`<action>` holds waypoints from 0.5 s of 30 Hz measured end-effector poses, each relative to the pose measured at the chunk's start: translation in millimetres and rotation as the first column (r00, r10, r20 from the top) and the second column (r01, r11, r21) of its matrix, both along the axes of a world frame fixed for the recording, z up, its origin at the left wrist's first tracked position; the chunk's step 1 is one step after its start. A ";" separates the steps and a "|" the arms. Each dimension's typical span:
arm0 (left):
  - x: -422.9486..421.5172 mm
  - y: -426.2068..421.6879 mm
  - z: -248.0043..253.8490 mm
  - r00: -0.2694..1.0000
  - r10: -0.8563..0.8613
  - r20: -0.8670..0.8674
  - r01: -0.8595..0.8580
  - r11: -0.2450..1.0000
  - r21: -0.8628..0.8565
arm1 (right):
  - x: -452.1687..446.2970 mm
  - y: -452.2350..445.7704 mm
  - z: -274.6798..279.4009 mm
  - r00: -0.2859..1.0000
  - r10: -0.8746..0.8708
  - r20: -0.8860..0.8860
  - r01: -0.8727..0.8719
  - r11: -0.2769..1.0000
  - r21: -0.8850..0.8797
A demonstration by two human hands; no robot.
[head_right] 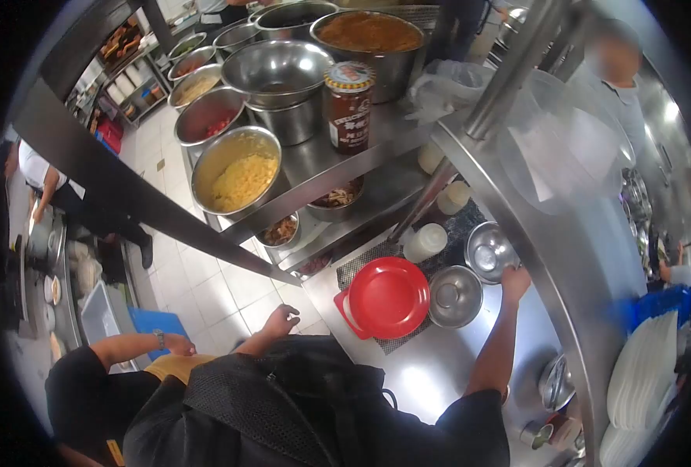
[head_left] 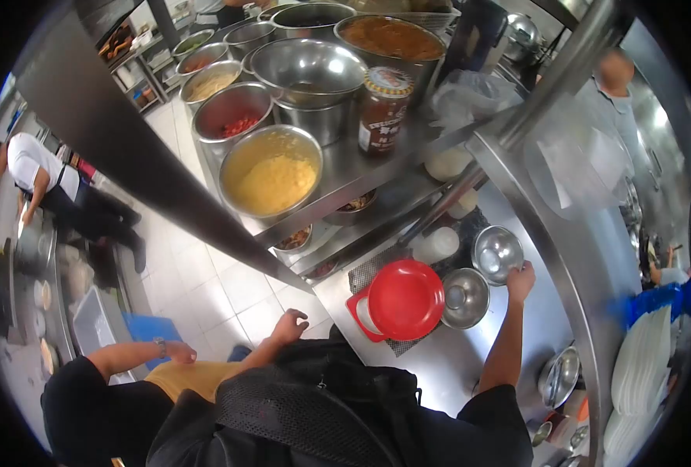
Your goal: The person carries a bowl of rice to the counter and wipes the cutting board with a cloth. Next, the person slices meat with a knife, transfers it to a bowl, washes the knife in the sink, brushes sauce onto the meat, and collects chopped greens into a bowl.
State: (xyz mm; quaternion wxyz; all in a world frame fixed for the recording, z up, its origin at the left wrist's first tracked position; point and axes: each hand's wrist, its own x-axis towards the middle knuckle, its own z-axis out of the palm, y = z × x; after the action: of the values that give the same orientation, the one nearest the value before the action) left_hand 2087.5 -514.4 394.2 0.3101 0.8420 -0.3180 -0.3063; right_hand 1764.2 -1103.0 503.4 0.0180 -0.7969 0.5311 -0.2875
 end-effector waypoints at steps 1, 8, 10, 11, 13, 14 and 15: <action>3.2 2.6 -4.7 1.000 0.010 -0.005 -0.010 1.000 0.000 | 4.3 5.1 12.3 0.998 -0.050 -0.041 0.048 0.998 -0.033; 53.4 77.2 -53.9 0.919 0.372 -0.130 -0.316 0.893 0.321 | 11.6 38.3 88.5 0.964 -0.261 -0.046 0.263 0.964 0.029; 56.8 93.6 -57.3 0.806 0.529 -0.266 -0.426 0.830 0.361 | 3.7 54.9 90.9 0.881 -0.194 0.431 0.106 0.970 0.219; 58.7 98.0 -54.6 0.691 0.600 -0.404 -0.506 0.800 0.323 | -4.8 64.4 93.7 0.561 -0.199 0.803 -0.123 0.940 0.318; 64.2 109.2 -93.2 0.533 0.633 -0.561 -0.591 0.753 0.288 | -39.5 83.1 85.4 0.483 -0.207 0.851 -0.244 0.901 0.359; 64.7 108.4 -95.3 0.446 0.602 -0.662 -0.627 0.738 0.248 | -40.3 109.7 102.2 0.434 -0.299 0.850 -0.233 0.874 0.426; 65.1 102.1 -95.1 0.444 0.594 -0.671 -0.625 0.742 0.243 | -32.3 152.0 131.8 0.379 -0.391 0.839 -0.222 0.841 0.492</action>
State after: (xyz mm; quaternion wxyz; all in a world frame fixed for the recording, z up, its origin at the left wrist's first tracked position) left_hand 2152.6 -412.3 299.1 0.5128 0.7048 0.1455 -0.4681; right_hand 1731.9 -951.0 635.3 0.5134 -0.4308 0.5281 -0.5214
